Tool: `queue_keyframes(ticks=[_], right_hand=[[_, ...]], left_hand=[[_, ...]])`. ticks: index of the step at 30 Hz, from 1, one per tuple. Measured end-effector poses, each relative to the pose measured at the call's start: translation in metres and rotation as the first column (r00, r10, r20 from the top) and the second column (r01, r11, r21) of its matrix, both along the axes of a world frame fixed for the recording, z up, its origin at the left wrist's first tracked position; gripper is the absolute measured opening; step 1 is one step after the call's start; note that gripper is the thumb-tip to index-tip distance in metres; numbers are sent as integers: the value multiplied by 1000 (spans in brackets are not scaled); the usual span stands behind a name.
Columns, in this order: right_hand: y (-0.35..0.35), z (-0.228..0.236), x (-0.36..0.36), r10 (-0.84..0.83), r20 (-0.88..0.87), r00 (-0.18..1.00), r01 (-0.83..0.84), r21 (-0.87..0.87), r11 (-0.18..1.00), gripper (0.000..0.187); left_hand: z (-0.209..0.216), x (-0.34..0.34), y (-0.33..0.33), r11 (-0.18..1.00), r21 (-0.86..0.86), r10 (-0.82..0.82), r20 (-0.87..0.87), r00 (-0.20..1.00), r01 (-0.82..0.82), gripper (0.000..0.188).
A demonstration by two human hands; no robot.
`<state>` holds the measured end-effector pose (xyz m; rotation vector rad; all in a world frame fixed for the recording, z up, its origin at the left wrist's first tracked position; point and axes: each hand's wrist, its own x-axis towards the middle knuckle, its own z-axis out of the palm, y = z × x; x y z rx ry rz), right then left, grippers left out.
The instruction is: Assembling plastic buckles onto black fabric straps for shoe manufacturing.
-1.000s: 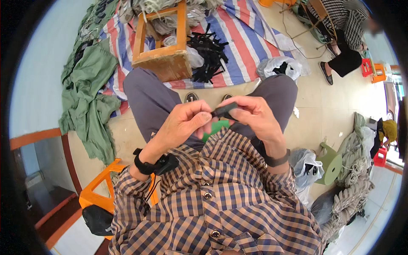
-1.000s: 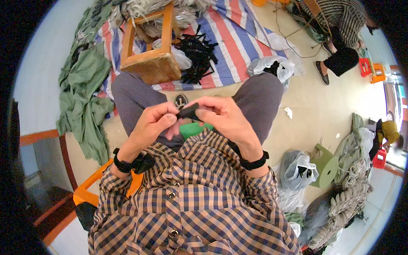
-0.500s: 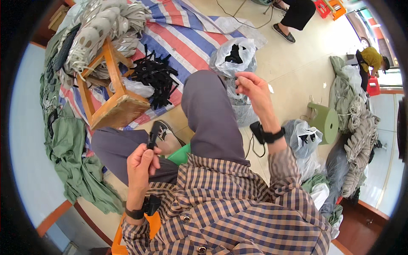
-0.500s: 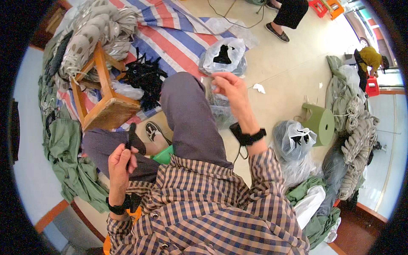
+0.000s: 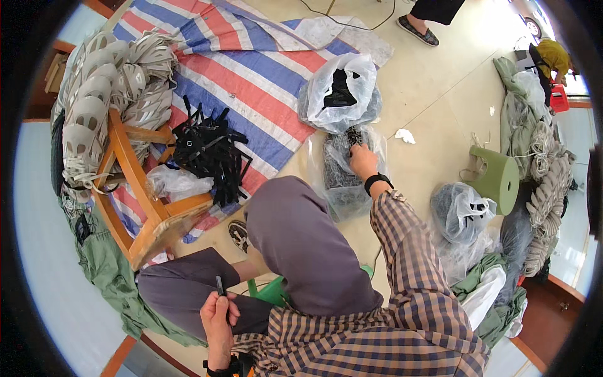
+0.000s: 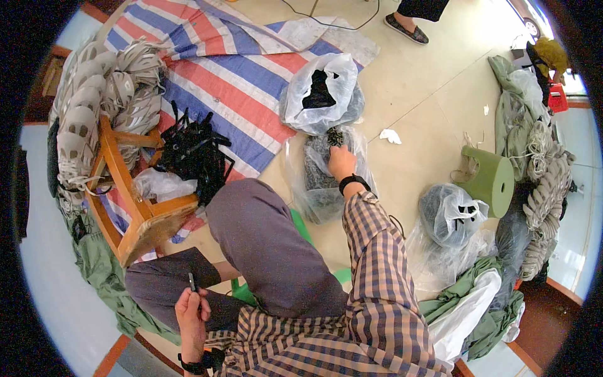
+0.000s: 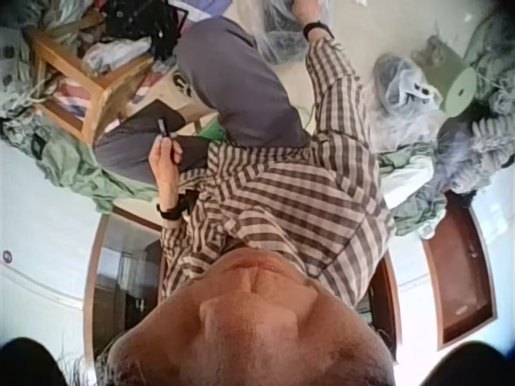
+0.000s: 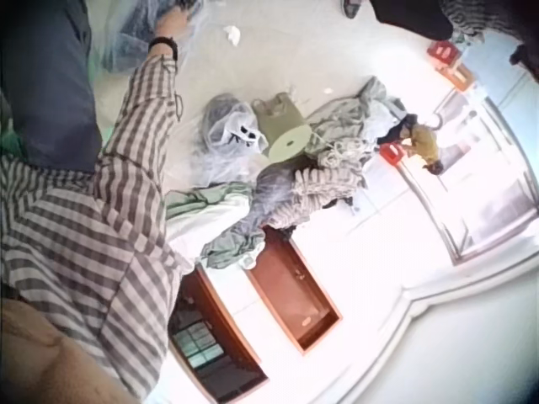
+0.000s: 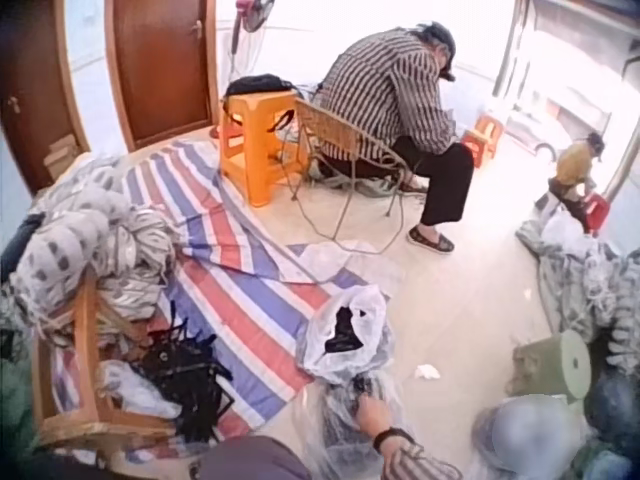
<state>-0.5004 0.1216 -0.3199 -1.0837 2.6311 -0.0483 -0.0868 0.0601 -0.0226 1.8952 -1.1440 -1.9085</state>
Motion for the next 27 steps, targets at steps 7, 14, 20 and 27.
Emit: queue_keyframes(ticks=[7, 14, 20, 27], right_hand=[[3, -6, -16, 52, 63, 997, -56, 65, 996, 10], [9, 4, -20, 159, 150, 976, -137, -147, 980, 16], [13, 12, -15, 163, 114, 980, -122, -307, 944, 10], [16, 8, -9, 194, 181, 964, -156, -202, 967, 13]], left_hand=[[-11, -6, -4, 998, 49, -26, -21, 999, 27, 19], [-7, 0, -4, 998, 38, -56, -3, 998, 56, 20], [-5, 4, 3, 998, 28, -48, -49, 998, 50, 20], [-6, 5, 10, 999, 32, -23, -40, 999, 24, 20]])
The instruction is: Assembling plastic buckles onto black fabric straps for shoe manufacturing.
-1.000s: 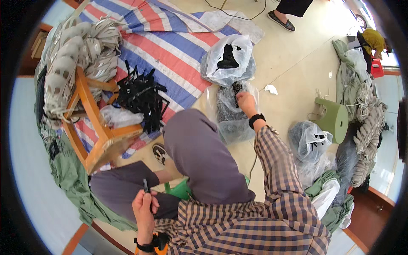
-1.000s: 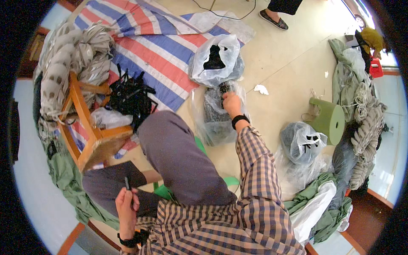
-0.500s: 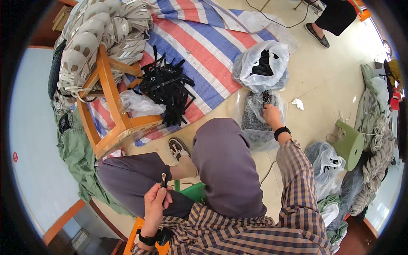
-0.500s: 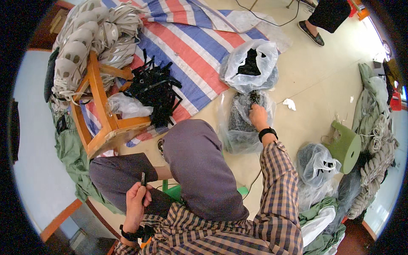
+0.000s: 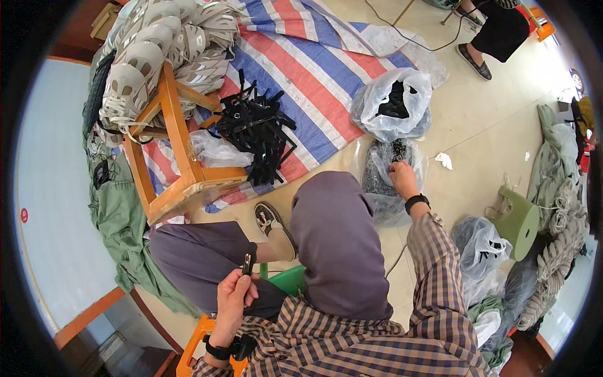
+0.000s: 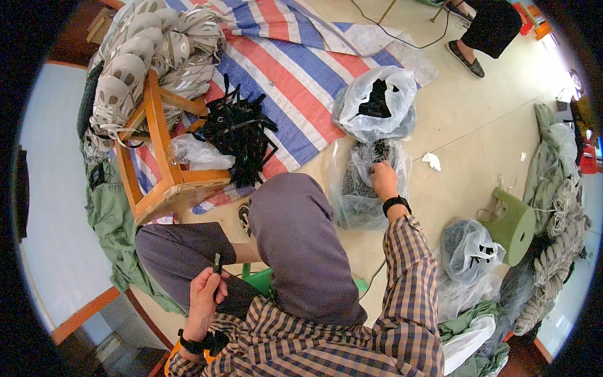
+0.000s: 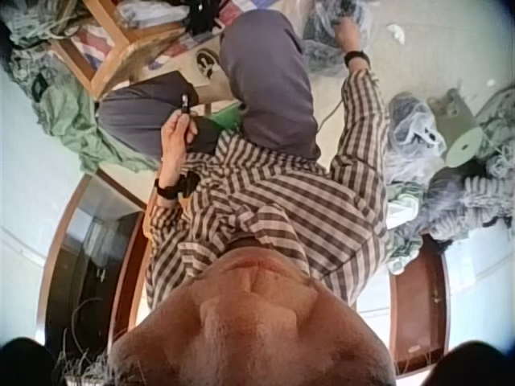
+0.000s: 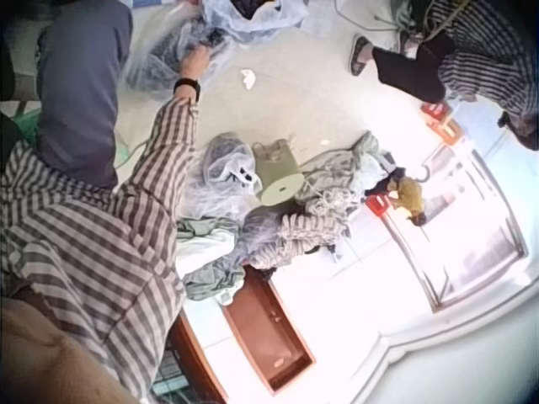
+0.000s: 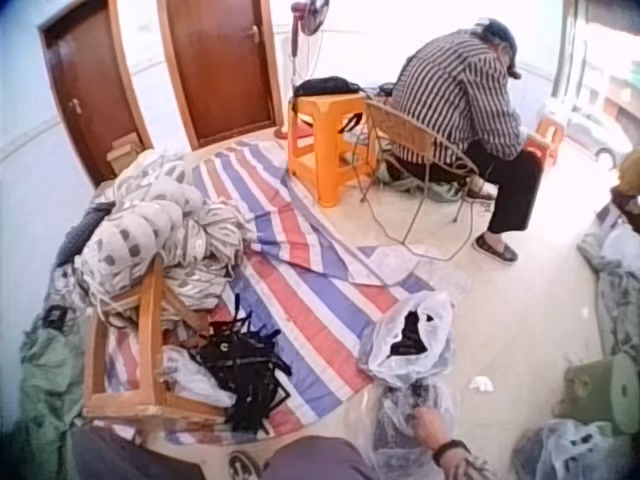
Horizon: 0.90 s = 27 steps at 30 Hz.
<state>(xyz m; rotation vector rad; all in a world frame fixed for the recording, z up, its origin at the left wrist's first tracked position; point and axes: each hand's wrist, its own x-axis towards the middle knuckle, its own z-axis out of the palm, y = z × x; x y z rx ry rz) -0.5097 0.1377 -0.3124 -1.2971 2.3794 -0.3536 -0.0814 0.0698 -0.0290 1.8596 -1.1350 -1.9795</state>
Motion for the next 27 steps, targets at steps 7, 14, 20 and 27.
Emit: queue_keyframes(ticks=[7, 14, 20, 27], right_hand=[[-8, -5, -12, 45, 49, 998, -56, 249, 967, 14], [-9, 8, -1, 57, 13, 998, -58, 247, 967, 15], [0, 1, -6, 28, 26, 999, -31, 125, 992, 15], [-6, 0, 7, -42, -14, 999, 44, 244, 969, 14]], left_hand=[[-3, -10, -3, 999, 24, -41, -2, 999, 41, 19], [-5, -4, -2, 999, 19, -31, 13, 999, 31, 19], [-8, -2, 1, 999, 21, -28, -1, 1000, 28, 20], [-6, -3, 2, 1000, 18, -15, -25, 1000, 16, 19]])
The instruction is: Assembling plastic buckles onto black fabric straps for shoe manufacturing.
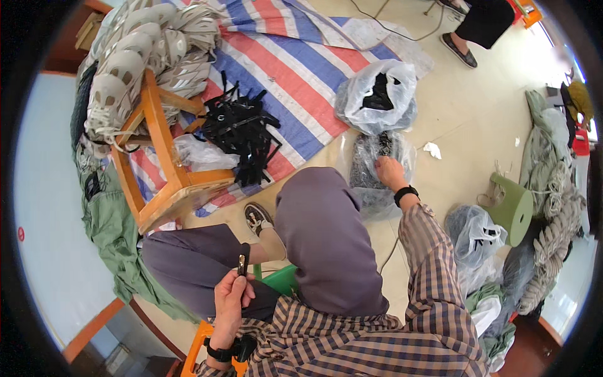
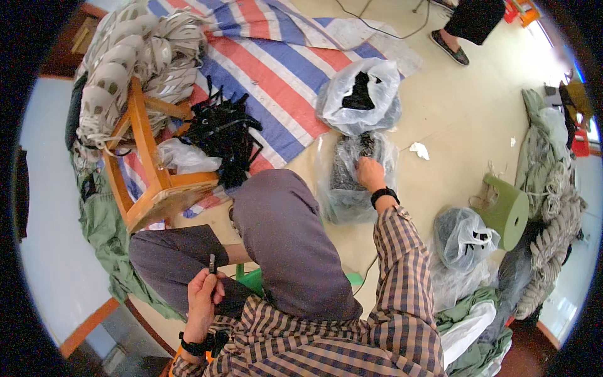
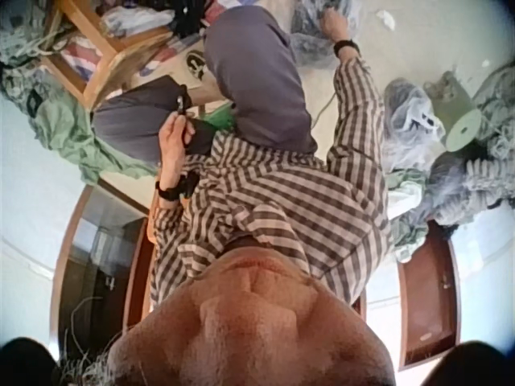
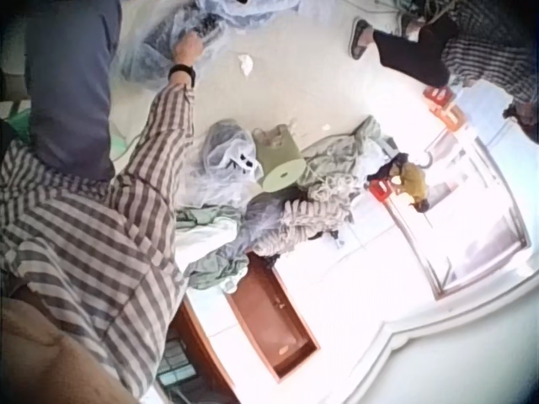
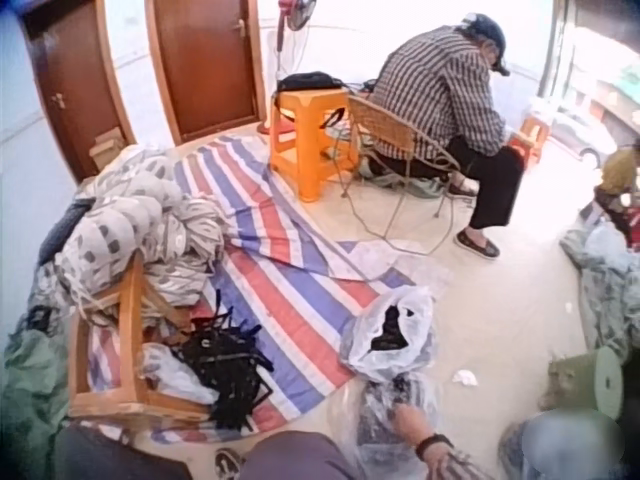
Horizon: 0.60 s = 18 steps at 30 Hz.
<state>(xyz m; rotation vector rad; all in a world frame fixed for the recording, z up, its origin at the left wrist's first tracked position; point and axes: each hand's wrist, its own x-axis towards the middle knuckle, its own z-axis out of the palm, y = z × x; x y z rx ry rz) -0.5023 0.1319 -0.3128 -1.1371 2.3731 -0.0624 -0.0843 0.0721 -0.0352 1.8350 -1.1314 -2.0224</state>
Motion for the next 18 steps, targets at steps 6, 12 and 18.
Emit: queue_keyframes(ticks=[6, 12, 18], right_hand=[[9, -4, -6, 27, 10, 1000, -26, -135, 991, 14], [0, -10, -1, -9, -80, 997, 12, 32, 999, 14], [-6, 8, 15, -106, 3, 994, 106, -8, 994, 15]], left_hand=[[-1, -2, 0, 999, -37, -13, 8, 1000, 13, 20], [-3, -13, 0, 999, -37, 32, -5, 999, -32, 17], [-22, 0, -1, 999, -46, 27, 5, 1000, -26, 14]])
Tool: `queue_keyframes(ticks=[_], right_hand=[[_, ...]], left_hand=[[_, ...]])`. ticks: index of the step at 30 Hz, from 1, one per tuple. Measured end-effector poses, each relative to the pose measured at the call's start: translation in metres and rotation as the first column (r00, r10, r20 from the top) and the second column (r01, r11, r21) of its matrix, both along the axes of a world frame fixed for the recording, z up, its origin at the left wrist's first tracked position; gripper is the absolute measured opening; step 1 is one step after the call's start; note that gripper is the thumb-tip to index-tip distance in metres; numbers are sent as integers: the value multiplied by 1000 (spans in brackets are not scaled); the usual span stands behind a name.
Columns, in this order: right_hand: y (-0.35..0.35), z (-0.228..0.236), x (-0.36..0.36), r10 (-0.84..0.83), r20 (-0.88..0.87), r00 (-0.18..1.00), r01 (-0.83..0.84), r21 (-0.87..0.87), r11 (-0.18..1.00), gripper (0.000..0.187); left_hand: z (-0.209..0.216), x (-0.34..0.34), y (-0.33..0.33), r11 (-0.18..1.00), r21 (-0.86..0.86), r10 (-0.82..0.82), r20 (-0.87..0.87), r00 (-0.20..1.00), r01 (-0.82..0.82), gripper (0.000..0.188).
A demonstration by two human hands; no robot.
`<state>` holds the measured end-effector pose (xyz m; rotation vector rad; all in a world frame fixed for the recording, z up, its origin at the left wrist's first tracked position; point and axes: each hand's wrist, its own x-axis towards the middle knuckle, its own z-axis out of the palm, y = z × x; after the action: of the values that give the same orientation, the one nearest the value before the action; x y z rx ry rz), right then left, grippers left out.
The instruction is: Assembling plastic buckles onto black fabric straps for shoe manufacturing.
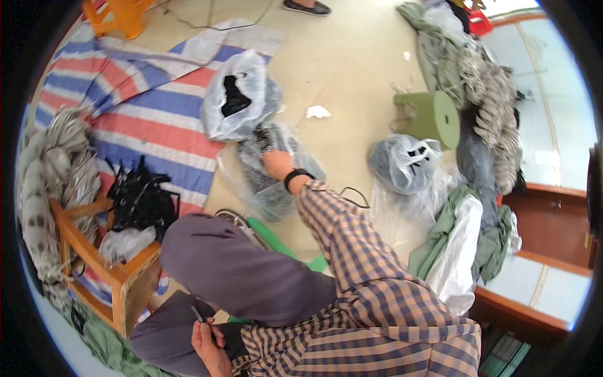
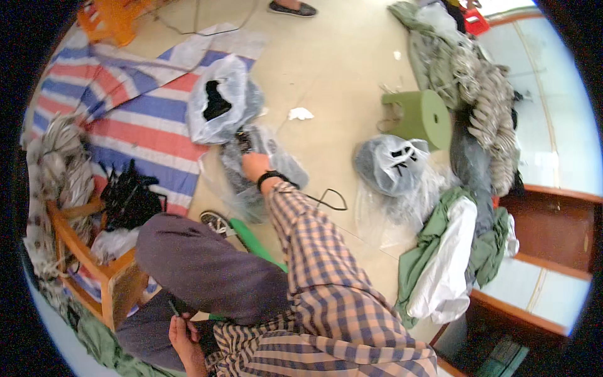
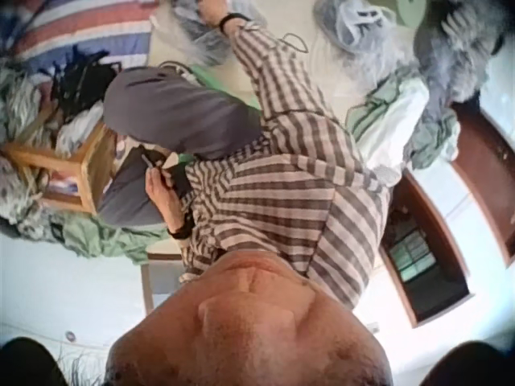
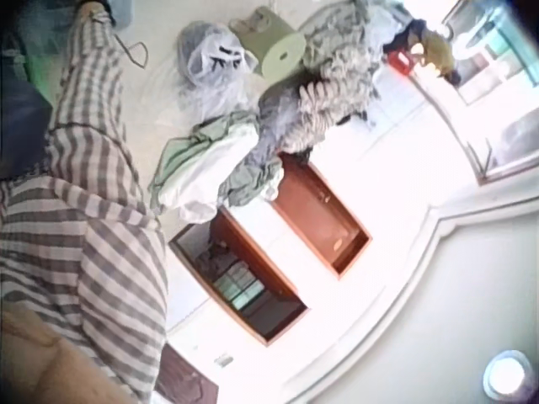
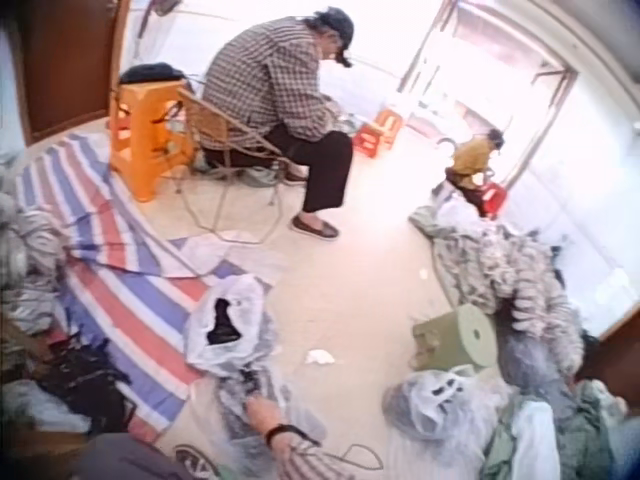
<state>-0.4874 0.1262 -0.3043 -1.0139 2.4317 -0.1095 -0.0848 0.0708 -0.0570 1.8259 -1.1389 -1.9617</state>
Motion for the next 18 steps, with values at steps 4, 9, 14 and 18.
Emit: queue_keyframes(ticks=[4, 9, 14, 18], right_hand=[[1, 1, 6, -46, -83, 995, 49, 34, 998, 16], [-8, 10, 9, -4, -19, 1000, 7, 160, 987, 12], [-13, 21, 21, -9, -35, 999, 11, 48, 999, 11], [9, -1, 13, -284, -93, 954, 241, -321, 916, 9]], left_hand=[[25, -31, -6, 988, 44, -151, 7, 989, 151, 22], [28, -39, -12, 984, 67, -166, 44, 985, 162, 25], [28, -37, -19, 985, 41, -167, 20, 986, 166, 24], [38, -44, -17, 986, 27, -165, -2, 986, 165, 21]])
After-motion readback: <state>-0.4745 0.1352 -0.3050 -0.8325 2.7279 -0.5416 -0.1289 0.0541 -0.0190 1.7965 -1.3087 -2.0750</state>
